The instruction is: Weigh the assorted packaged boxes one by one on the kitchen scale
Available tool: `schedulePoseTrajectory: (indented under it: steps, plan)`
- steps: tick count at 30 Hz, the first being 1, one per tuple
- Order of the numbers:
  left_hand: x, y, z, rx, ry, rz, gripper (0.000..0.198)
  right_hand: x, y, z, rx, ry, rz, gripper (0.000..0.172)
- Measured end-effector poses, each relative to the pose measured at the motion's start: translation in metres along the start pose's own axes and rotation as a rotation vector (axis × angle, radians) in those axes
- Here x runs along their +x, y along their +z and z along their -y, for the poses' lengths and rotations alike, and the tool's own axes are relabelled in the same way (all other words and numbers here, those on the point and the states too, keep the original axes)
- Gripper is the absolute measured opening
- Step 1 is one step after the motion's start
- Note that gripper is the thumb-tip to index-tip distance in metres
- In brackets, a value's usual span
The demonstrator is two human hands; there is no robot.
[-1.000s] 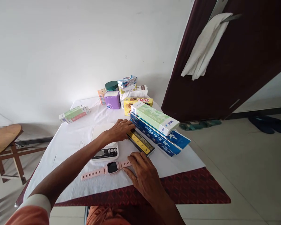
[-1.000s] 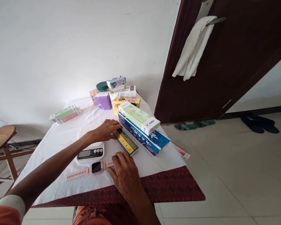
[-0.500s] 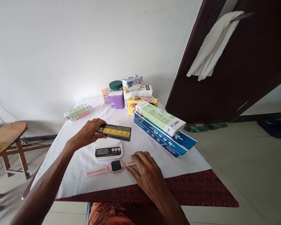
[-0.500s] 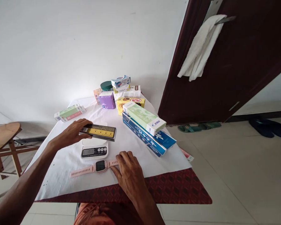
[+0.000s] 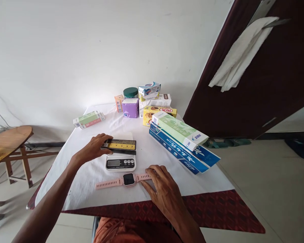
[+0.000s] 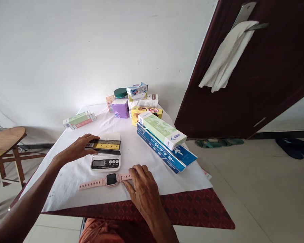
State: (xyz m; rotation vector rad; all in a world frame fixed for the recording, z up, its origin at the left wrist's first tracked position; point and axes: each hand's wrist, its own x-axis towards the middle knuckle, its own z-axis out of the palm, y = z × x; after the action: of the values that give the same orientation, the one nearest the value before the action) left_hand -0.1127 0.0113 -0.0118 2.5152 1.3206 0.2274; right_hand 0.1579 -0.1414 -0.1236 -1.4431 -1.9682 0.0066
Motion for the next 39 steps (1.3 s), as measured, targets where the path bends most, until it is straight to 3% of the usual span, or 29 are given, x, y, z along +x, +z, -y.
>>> schedulePoseTrajectory:
  steps: [5, 15, 21, 26, 30, 32, 35, 39]
  plan:
    - [-0.004, -0.005, -0.011, 0.003, -0.02, -0.039, 0.067, 0.0, 0.0, 0.0, 0.014, 0.0, -0.011, 0.021]
    - [-0.002, 0.002, -0.015, -0.008, 0.046, -0.043, 0.057, -0.002, 0.003, -0.003, -0.017, -0.052, -0.062, 0.017]
    - [-0.003, 0.01, -0.003, -0.006, 0.044, -0.03, 0.043, -0.001, 0.007, -0.008, -0.044, -0.111, -0.108, 0.023]
    - [0.01, -0.006, 0.039, -0.033, 0.02, -0.239, 0.042, -0.002, 0.009, -0.01, -0.059, -0.128, -0.115, 0.024]
    - [0.035, -0.042, 0.088, 0.068, -0.219, -0.435, 0.046, -0.002, 0.009, -0.01, -0.072, -0.131, -0.116, 0.025]
    - [0.049, -0.06, 0.111, 0.148, -0.39, -0.455, 0.048, -0.001, 0.009, -0.01, -0.082, -0.131, -0.119, 0.025]
    - [0.066, -0.079, 0.139, 0.188, -0.515, -0.44, 0.048, -0.001, 0.009, -0.01, -0.089, -0.134, -0.125, 0.026]
    - [0.079, -0.081, 0.165, 0.194, -0.608, -0.381, 0.05, 0.0, 0.008, -0.009, -0.092, -0.125, -0.145, 0.026]
